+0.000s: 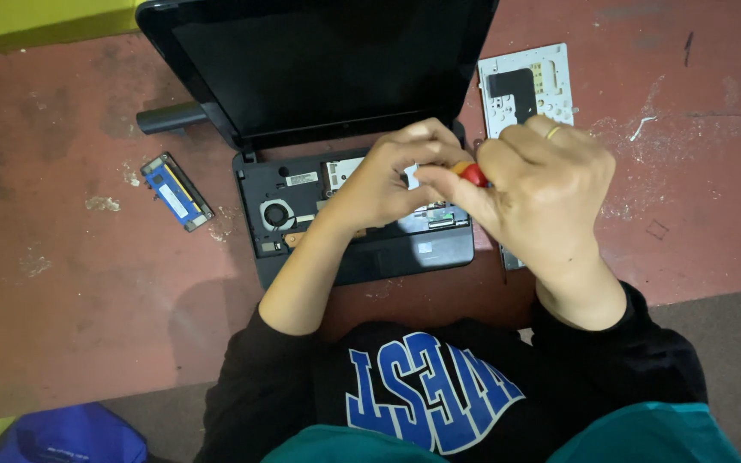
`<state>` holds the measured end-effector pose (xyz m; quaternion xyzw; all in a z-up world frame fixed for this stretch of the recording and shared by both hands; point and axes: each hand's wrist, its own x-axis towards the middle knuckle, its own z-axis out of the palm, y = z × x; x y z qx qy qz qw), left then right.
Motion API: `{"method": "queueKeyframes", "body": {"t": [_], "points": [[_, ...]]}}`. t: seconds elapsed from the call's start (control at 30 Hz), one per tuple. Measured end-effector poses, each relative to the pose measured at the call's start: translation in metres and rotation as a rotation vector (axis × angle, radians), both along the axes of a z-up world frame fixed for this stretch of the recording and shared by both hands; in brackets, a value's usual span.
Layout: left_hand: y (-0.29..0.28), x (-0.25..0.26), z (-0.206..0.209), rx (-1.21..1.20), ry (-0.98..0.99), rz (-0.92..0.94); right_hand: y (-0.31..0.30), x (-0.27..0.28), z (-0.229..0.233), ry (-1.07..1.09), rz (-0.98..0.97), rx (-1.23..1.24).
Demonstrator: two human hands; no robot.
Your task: Repairing a laptop by manipulating internal components and using a screwdriver.
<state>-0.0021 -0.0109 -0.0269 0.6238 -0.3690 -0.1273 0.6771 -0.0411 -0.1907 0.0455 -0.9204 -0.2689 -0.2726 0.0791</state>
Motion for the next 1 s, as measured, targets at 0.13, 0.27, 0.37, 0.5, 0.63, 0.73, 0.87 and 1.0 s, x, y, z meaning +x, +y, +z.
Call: {"method": "queueKeyframes", "body": {"t": [0.13,0.27,0.37,0.5,0.63,0.73,0.87,1.0], "points": [[0.007,0.002,0.003,0.011,0.000,0.009,0.000,-0.009,0.023,0.147,-0.060,-0.019],[0.011,0.005,-0.001,0.004,-0.006,-0.020,-0.004,-0.010,0.052,0.505,0.165,0.270],[0.009,0.006,-0.008,-0.014,-0.009,-0.051,-0.014,-0.006,0.044,0.607,0.330,0.269],[0.008,0.004,-0.003,0.015,0.003,-0.091,-0.013,-0.001,0.044,0.573,0.314,0.264],[0.012,0.003,-0.001,0.028,0.003,-0.114,-0.007,0.000,0.048,0.541,0.294,0.268],[0.013,0.004,0.013,0.029,0.037,-0.109,-0.005,-0.003,0.042,0.486,0.189,0.239],[0.011,0.003,0.009,0.050,-0.001,-0.063,-0.006,-0.005,0.024,0.359,0.023,0.105],[0.007,0.002,0.005,0.069,0.007,-0.024,-0.004,-0.004,0.009,0.277,-0.099,-0.056]]}}
